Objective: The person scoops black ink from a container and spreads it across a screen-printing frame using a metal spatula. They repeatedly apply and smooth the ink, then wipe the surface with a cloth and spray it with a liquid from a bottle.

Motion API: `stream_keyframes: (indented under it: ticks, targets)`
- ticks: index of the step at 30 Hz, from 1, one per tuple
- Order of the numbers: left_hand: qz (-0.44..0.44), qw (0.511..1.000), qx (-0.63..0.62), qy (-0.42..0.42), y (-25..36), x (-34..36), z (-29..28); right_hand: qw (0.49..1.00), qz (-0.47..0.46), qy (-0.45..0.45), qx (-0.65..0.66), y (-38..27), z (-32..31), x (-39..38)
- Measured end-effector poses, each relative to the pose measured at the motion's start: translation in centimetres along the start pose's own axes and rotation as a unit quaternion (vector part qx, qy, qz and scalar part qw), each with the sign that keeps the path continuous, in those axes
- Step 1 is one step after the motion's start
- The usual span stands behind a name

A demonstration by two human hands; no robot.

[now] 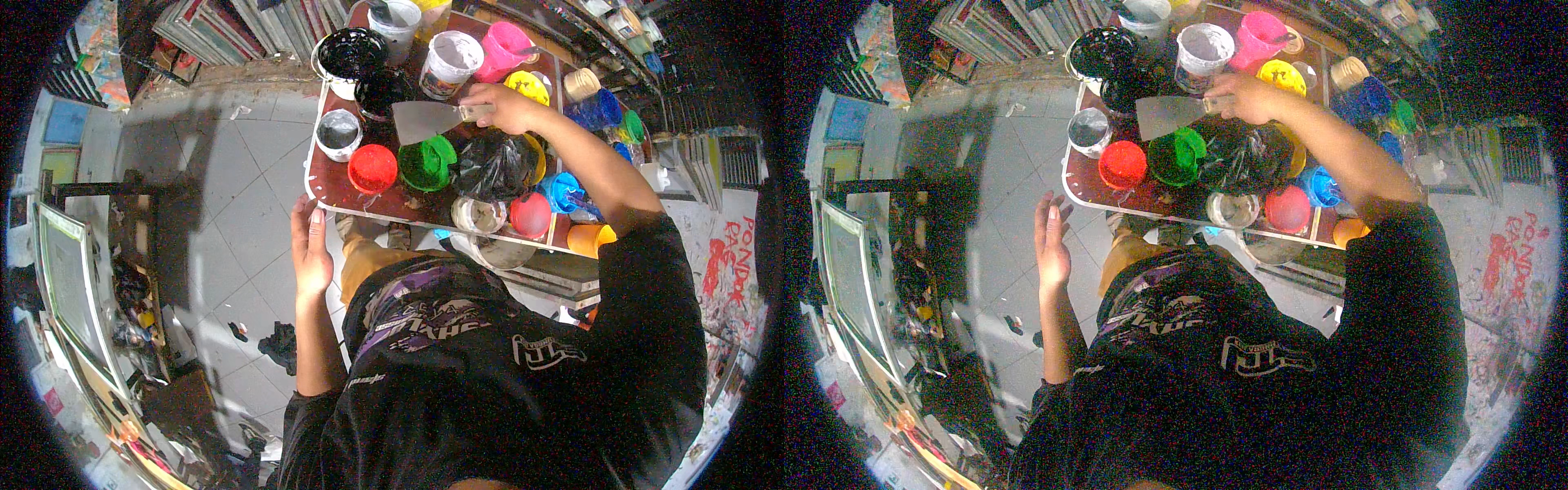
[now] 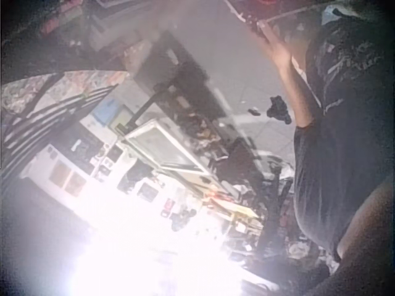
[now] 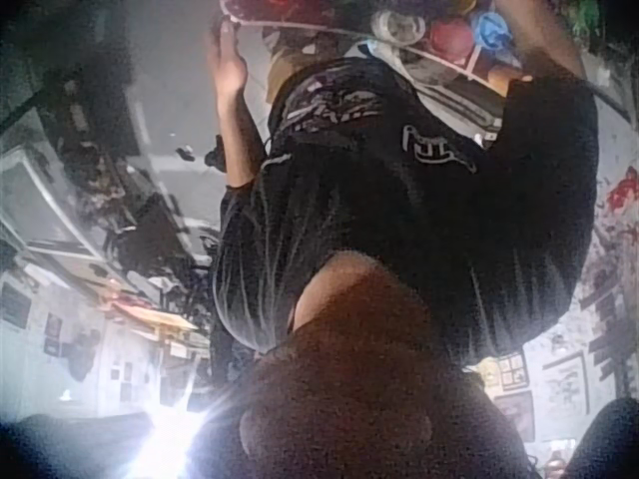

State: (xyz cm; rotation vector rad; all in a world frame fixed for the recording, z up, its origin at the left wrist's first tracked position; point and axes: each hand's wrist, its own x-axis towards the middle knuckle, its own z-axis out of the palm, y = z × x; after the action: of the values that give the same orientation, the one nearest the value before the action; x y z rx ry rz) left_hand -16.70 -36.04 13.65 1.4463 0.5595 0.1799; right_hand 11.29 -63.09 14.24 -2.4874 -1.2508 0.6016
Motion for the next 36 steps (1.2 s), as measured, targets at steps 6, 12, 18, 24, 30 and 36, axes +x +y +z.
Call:
stream_keyframes:
  ticks: [6, 12, 18, 24, 30, 36]
  targets:
    - [-0.001, 1.000, 0.011, 0.007, -0.3, -0.4, -0.7, 0.994, -0.021, -0.097, 0.054, -0.7, -1.0, -0.9]
    - [-0.005, 1.000, 0.009, 0.024, -0.5, -0.9, -1.0, 0.990, -0.038, 0.024, 0.133, -0.5, -0.6, -0.3]
    - [0.005, 0.999, 0.040, 0.019, 0.0, -1.0, -1.0, 0.997, -0.028, 0.071, -0.008, 0.2, 2.2, 1.7]
    - [-0.008, 0.999, 0.031, 0.035, -0.1, -1.2, -1.4, 0.998, 0.004, 0.068, 0.007, -0.3, 3.7, 0.7]
    - [-0.011, 0.999, 0.030, 0.030, -0.2, -1.2, -1.7, 0.995, -0.051, -0.081, 0.000, -2.2, 1.0, -0.2]
    - [-0.016, 0.997, 0.068, 0.040, 0.4, -1.0, -1.7, 0.849, 0.070, -0.123, 0.510, -1.9, -1.6, -1.1]
